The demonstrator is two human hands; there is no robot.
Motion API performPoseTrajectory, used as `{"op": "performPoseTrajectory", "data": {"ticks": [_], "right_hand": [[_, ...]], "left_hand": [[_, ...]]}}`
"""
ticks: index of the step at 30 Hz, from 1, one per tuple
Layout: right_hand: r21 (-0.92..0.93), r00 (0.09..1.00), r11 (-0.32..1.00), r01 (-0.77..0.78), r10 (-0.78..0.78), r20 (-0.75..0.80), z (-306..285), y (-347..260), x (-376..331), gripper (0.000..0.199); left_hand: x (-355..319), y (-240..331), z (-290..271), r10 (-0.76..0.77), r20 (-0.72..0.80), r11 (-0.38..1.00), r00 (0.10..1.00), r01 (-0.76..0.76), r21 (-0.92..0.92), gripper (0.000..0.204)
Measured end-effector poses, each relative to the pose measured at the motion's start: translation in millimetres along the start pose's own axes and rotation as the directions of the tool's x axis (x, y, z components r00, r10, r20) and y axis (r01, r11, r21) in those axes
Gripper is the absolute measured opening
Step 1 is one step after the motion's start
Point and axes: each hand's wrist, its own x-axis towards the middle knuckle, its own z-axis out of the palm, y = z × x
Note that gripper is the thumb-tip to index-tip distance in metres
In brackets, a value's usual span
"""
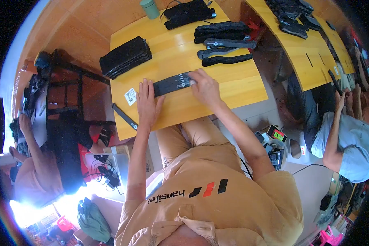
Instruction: Using a screwdriver to remove screws from black plastic straps in a manufacturing setting.
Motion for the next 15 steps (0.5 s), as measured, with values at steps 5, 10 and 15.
{"op": "performPoseTrajectory", "data": {"ticks": [5, 10, 15], "right_hand": [[-0.284, 0.953, 0.959, 0.006, 0.081, 0.291, -2.2, -6.0, -14.5, 0.040], [-0.428, 0.889, 0.898, 0.104, 0.109, 0.445, -8.5, -7.7, -10.0, 0.046], [-0.327, 0.925, 0.930, 0.166, -0.033, 0.378, -2.1, 2.8, -15.2, 0.044]], "left_hand": [[-7.7, -5.1, 15.1, -0.036, 0.082, 0.999, 0.996, 0.033, 0.040, 0.072], [-11.6, -7.6, 11.2, -0.022, 0.068, 0.998, 0.997, 0.018, 0.063, 0.073], [-15.3, -18.2, 16.6, -0.068, 0.046, 0.995, 0.997, 0.071, -0.071, 0.069]]}}
